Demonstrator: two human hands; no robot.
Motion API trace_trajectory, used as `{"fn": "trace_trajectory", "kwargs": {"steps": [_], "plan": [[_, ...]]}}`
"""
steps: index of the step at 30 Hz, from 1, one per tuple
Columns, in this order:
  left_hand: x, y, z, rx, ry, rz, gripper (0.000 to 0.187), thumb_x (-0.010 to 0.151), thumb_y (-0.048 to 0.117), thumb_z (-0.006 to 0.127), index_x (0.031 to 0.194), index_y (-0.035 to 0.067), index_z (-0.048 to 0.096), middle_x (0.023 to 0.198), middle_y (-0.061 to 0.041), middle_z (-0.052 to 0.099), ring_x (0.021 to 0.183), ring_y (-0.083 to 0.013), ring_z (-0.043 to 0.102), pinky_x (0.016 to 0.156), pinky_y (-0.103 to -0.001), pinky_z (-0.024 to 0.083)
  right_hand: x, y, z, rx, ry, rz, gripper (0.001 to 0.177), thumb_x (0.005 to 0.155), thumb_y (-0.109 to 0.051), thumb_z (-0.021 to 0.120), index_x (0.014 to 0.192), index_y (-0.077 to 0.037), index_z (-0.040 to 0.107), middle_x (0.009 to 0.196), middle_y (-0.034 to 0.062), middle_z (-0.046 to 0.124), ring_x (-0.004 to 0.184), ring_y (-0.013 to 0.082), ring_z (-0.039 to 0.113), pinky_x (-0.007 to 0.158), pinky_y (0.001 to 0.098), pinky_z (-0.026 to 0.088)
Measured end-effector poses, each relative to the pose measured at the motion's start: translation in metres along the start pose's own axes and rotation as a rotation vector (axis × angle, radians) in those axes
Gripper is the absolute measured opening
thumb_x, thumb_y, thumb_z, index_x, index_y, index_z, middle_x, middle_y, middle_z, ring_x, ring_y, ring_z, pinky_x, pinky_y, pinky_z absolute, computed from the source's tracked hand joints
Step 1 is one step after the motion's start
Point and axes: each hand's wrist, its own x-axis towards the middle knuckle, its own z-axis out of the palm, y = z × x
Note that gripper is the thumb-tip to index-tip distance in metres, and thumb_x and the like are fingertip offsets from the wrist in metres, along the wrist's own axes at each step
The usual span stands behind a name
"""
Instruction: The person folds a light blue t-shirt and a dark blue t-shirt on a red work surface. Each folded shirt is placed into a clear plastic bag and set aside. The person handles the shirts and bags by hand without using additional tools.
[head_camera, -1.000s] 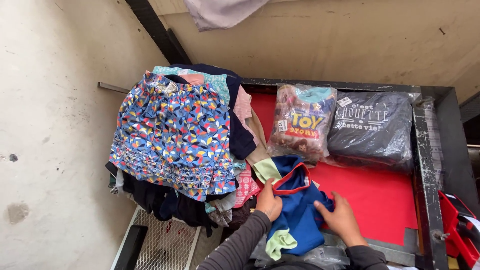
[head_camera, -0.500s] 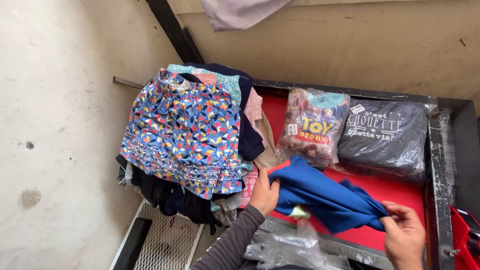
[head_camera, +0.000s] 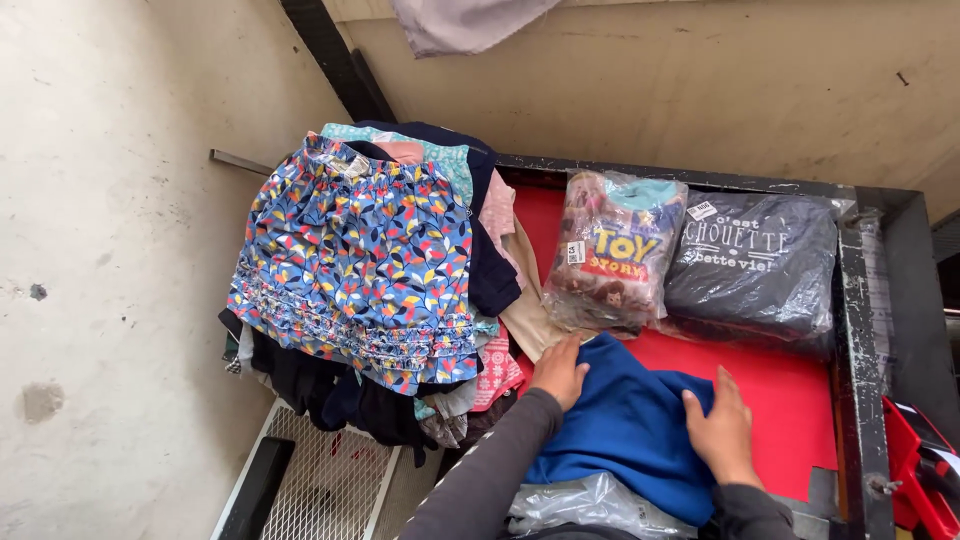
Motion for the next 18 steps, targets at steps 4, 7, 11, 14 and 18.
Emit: {"fn": "trace_trajectory", "kwargs": {"steps": [4,7,11,14,18], "plan": [[0.012,0.012,-0.006,0.064,-0.176,-0.130,0.059,0.086,0.033,0.064,0.141,0.013,0.054,0.138,-0.014,0.059,0.128,-0.0423,0.046,0.106,-0.054,0.038,0.023,0.016,0.012,-0.392,-0.262,-0.020,0.056,0.091,-0.045,0.061,0.143,-0.024,0.056,0.134,0.0070,0.064,0.120,0.0401,0.059,0.109,0.0457,0.044],[-0.004,0.016,-0.020,-0.145,-0.049,0.100,0.036,0.070,0.014,0.060,0.106,0.014,0.058,0.109,-0.010,0.062,0.106,-0.0364,0.052,0.094,-0.045,0.042,0.019,-0.007,-0.018,-0.412,-0.337,0.034,0.035,0.084,-0.040,0.065,0.112,-0.023,0.075,0.107,0.0059,0.076,0.108,0.0347,0.064,0.100,0.0402,0.050],[-0.055,0.046,-0.056,-0.352,0.184,0.466,0.026,0.062,-0.005,0.047,0.082,0.011,0.045,0.106,-0.012,0.072,0.093,-0.0342,0.061,0.086,-0.041,0.047,-0.006,-0.072,-0.085,-0.456,-0.481,0.298,0.024,0.076,-0.036,0.060,0.089,-0.019,0.071,0.084,0.0082,0.081,0.093,0.0310,0.072,0.079,0.0413,0.052],[-0.077,0.014,-0.017,-0.141,0.065,0.502,0.024,0.067,-0.006,0.054,0.080,0.014,0.054,0.130,-0.007,0.070,0.125,-0.0364,0.055,0.102,-0.050,0.043,-0.007,-0.065,-0.081,-0.880,-0.869,0.452,0.055,0.085,-0.021,0.052,0.139,-0.034,0.060,0.147,0.0006,0.060,0.141,0.0298,0.050,0.114,0.0411,0.045],[-0.095,0.037,-0.019,-0.146,0.106,0.419,0.026,0.072,-0.012,0.054,0.083,0.011,0.063,0.133,-0.016,0.058,0.121,-0.0414,0.047,0.093,-0.055,0.048,-0.007,-0.043,-0.035,-0.383,-0.440,-0.161,0.068,0.073,-0.014,0.067,0.140,-0.023,0.060,0.143,0.0043,0.063,0.138,0.0257,0.055,0.123,0.0400,0.038]]}}
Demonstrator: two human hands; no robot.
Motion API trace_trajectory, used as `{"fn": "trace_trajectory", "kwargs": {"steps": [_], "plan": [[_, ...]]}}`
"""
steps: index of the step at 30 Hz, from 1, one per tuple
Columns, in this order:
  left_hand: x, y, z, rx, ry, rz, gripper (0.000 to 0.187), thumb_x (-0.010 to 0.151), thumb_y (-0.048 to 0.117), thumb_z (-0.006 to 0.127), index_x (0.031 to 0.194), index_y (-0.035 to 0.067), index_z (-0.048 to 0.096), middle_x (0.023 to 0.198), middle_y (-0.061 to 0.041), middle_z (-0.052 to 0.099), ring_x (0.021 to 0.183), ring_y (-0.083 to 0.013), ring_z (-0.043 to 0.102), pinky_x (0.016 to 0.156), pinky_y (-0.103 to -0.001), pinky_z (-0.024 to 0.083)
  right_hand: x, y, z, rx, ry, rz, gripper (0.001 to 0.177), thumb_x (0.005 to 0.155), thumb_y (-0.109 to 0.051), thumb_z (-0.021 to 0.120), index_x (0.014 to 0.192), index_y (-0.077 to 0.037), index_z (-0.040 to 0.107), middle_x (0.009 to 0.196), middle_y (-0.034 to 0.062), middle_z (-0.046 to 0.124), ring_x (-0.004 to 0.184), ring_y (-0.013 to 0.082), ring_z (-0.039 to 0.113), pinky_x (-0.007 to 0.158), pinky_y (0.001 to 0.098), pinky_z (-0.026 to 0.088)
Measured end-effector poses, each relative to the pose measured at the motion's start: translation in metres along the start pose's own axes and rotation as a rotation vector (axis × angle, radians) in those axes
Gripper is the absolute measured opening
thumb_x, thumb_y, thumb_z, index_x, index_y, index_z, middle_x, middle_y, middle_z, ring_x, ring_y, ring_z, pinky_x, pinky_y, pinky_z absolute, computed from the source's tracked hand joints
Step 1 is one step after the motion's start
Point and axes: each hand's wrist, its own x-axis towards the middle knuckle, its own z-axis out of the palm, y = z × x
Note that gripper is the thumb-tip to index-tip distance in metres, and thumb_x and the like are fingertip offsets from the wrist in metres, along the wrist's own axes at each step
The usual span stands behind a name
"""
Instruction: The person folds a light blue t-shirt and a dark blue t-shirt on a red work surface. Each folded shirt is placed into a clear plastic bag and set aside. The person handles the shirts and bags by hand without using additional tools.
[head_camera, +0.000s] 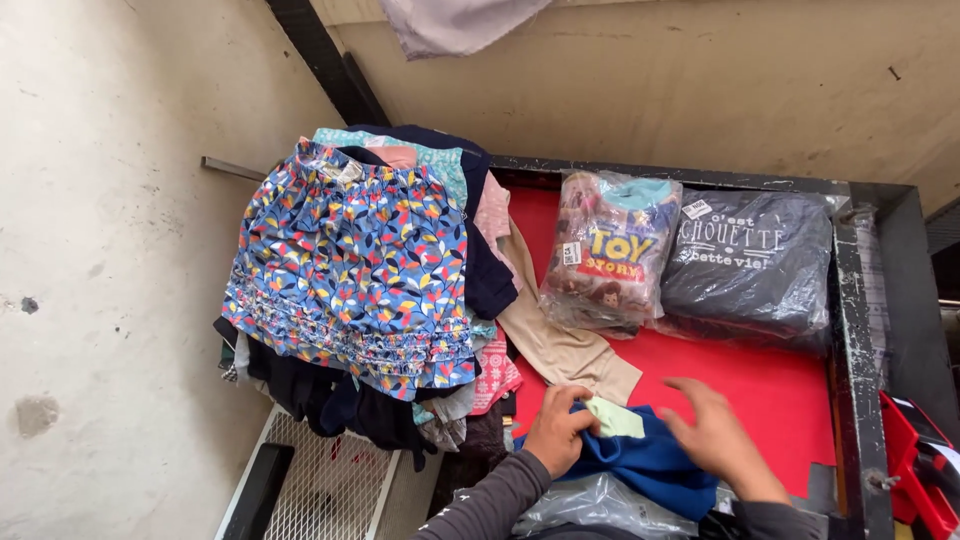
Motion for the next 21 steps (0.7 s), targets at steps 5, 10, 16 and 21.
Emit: {"fn": "trace_trajectory", "kwargs": {"steps": [5,10,16,21], "plan": [[0.003,0.008,-0.003,-0.077,0.114,-0.048,0.029,0.079,-0.008,0.057,0.094,0.013,0.070,0.123,-0.013,0.052,0.109,-0.0343,0.055,0.093,-0.048,0.051,-0.001,-0.069,-0.007,0.431,-0.529,-0.037,0.094,0.083,-0.035,0.087,0.161,-0.045,0.036,0.116,-0.0018,0.066,0.088,0.0095,0.061,0.098,0.0187,0.046],[0.010,-0.013,-0.007,-0.189,0.063,-0.283,0.031,0.083,0.002,0.054,0.105,0.015,0.072,0.118,-0.008,0.068,0.110,-0.0290,0.068,0.096,-0.039,0.052,0.037,-0.070,-0.046,0.220,-0.522,-0.019,0.020,0.084,-0.034,0.081,0.100,-0.022,0.080,0.089,-0.0097,0.080,0.080,0.0059,0.065,0.075,0.0240,0.050],[0.062,-0.045,-0.022,-0.083,0.401,-0.596,0.041,0.084,0.018,0.072,0.125,0.016,0.066,0.125,-0.014,0.067,0.122,-0.0355,0.062,0.107,-0.048,0.048,0.051,-0.122,-0.132,0.587,0.137,-0.184,0.071,0.087,-0.013,0.073,0.149,-0.007,0.040,0.151,0.0245,0.039,0.137,0.0394,0.049,0.112,0.0447,0.045],[0.049,-0.060,-0.001,0.235,0.438,-0.369,0.057,0.083,0.014,0.078,0.136,0.012,0.057,0.130,-0.015,0.057,0.129,-0.0396,0.053,0.115,-0.054,0.036,0.077,-0.044,-0.035,0.220,0.053,-0.233,0.075,0.087,-0.030,0.075,0.155,-0.011,0.049,0.161,0.0272,0.040,0.146,0.0407,0.043,0.121,0.0491,0.038]]}}
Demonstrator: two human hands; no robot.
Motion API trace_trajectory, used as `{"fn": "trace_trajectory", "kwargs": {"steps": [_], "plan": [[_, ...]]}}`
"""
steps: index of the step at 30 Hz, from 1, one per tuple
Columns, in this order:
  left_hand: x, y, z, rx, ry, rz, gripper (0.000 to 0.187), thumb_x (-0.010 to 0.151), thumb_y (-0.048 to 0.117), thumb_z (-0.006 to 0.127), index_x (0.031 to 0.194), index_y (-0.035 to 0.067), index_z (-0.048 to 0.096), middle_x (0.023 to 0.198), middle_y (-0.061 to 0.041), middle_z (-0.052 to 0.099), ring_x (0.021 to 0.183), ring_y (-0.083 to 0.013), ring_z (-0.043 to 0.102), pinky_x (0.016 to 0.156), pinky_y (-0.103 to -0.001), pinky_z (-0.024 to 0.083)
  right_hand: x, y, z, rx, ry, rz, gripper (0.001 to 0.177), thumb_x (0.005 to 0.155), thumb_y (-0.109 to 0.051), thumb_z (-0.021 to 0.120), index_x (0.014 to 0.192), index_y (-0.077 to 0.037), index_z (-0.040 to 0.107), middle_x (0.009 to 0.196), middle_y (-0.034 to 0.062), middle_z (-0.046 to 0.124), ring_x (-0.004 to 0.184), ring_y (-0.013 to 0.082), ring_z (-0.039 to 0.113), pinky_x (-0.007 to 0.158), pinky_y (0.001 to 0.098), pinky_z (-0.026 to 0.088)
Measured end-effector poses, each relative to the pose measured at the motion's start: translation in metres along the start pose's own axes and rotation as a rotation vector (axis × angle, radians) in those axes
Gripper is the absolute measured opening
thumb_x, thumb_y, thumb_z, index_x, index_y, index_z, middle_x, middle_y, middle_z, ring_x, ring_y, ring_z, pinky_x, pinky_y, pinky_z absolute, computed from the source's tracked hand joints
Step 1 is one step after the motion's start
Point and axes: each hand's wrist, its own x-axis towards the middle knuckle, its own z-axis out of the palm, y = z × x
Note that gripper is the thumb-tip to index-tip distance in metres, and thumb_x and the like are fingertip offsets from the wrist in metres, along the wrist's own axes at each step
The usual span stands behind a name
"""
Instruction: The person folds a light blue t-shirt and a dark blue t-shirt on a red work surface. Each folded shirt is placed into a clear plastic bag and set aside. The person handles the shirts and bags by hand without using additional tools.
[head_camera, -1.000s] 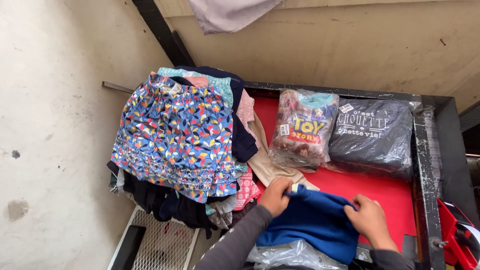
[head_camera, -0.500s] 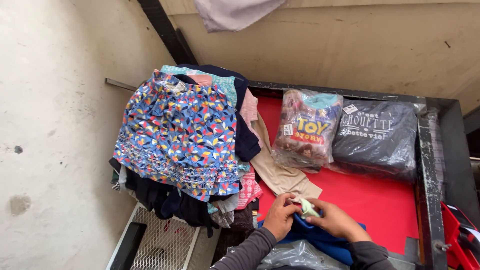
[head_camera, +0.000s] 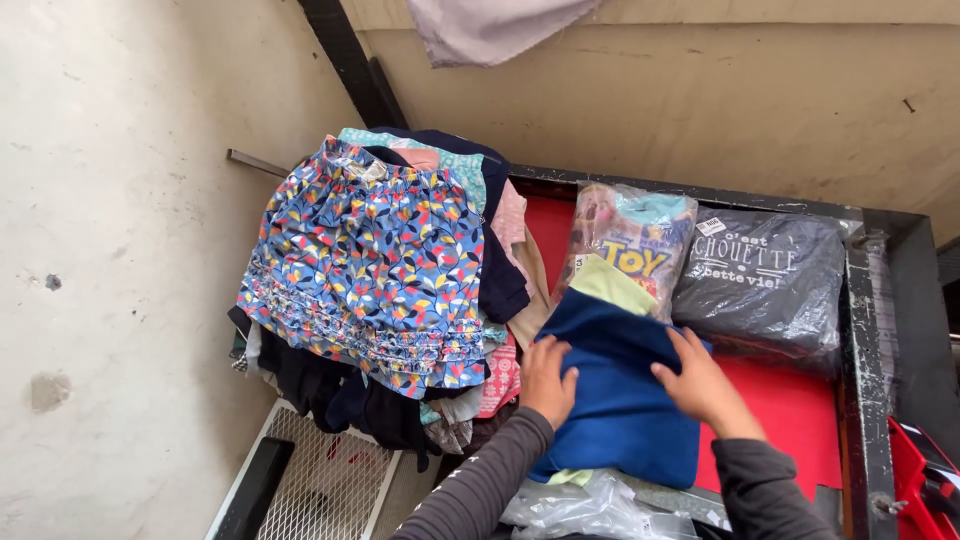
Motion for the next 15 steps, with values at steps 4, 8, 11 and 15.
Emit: {"fn": "trace_trajectory", "kwargs": {"steps": [4,8,11,15], "plan": [[-0.030,-0.001,0.001,0.134,-0.338,0.000,0.047,0.089,0.023,0.070,0.133,0.012,0.061,0.151,-0.017,0.045,0.136,-0.0392,0.038,0.108,-0.059,0.036,-0.039,0.034,0.055,-0.131,0.121,0.597,0.088,0.086,-0.056,0.064,0.148,0.001,0.041,0.153,0.0312,0.040,0.142,0.0495,0.039,0.115,0.0573,0.036],[-0.046,0.023,-0.026,0.213,-0.339,-0.204,0.064,0.095,0.041,0.067,0.147,0.010,0.046,0.153,-0.016,0.042,0.137,-0.0413,0.040,0.108,-0.061,0.035,-0.085,-0.001,0.058,-0.191,0.047,0.795,0.094,0.079,-0.075,0.065,0.136,0.000,0.054,0.141,0.0259,0.051,0.131,0.0476,0.051,0.104,0.0588,0.048],[-0.075,-0.002,-0.020,0.248,-0.331,-0.501,0.077,0.087,0.063,0.070,0.131,0.004,0.046,0.130,-0.017,0.049,0.120,-0.0427,0.047,0.098,-0.058,0.044,-0.109,0.017,0.077,-0.201,0.047,0.745,0.079,0.085,-0.065,0.065,0.136,-0.005,0.058,0.134,0.0246,0.059,0.124,0.0492,0.058,0.100,0.0596,0.051],[-0.086,-0.028,-0.030,0.284,-0.618,-0.595,0.065,0.088,0.059,0.072,0.120,0.003,0.062,0.124,-0.019,0.056,0.118,-0.0410,0.051,0.104,-0.050,0.044,-0.124,0.075,0.114,-0.145,0.288,0.395,0.033,0.088,-0.031,0.071,0.109,-0.005,0.066,0.104,0.0196,0.072,0.104,0.0434,0.065,0.099,0.0516,0.048]]}}
